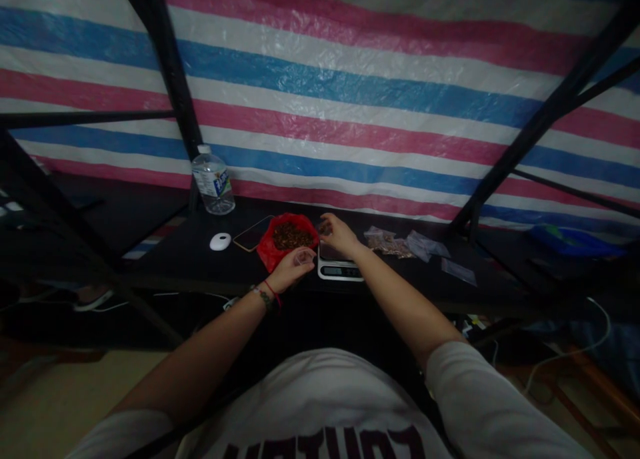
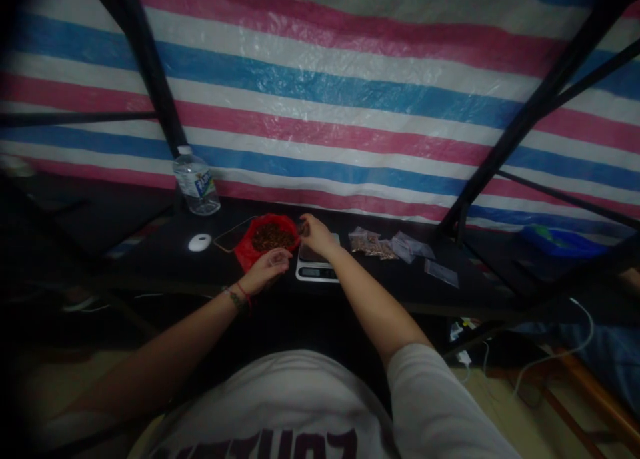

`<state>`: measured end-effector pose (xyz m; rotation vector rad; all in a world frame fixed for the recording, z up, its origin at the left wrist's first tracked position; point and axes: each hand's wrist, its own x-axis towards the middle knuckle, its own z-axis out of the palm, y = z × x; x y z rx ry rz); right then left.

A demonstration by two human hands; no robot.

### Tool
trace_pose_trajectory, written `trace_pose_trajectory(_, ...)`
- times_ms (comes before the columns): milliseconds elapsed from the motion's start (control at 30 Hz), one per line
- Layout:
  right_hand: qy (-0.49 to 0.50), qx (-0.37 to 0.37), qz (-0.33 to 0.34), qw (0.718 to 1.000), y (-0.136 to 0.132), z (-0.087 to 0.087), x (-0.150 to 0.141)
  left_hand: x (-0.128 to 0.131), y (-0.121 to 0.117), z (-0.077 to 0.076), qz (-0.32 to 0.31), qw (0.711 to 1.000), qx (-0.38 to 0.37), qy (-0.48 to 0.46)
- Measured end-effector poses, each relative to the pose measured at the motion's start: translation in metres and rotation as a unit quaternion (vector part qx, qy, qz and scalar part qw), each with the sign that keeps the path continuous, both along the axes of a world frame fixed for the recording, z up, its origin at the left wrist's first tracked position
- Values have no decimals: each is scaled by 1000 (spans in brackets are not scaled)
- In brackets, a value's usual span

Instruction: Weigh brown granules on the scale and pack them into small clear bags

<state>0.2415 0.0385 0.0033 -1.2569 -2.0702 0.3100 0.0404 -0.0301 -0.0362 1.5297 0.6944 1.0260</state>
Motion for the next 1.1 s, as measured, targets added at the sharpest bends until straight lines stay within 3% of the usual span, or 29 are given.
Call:
trace_pose_trajectory(267,-29,32,28,999,21,2,-41,-1,1,-2,-6,1000,0,-11)
trace_pose_trajectory(433,-49,20,50,997,24,-3,-47,0,2,-3,-10,1000,4,-18)
trace_pose_trajectory(600,-41,1,18,999,23,-6,-50,0,3,-3,-16,1000,-5,-19)
trace_pose_trajectory(733,-65,3,45,997,20,-8,-53,0,3,-4,-17,999,-9,-27)
trace_pose_trajectory(1100,-31,5,36,999,13,-7,-52,1,3,-4,-18,999,-8,-32)
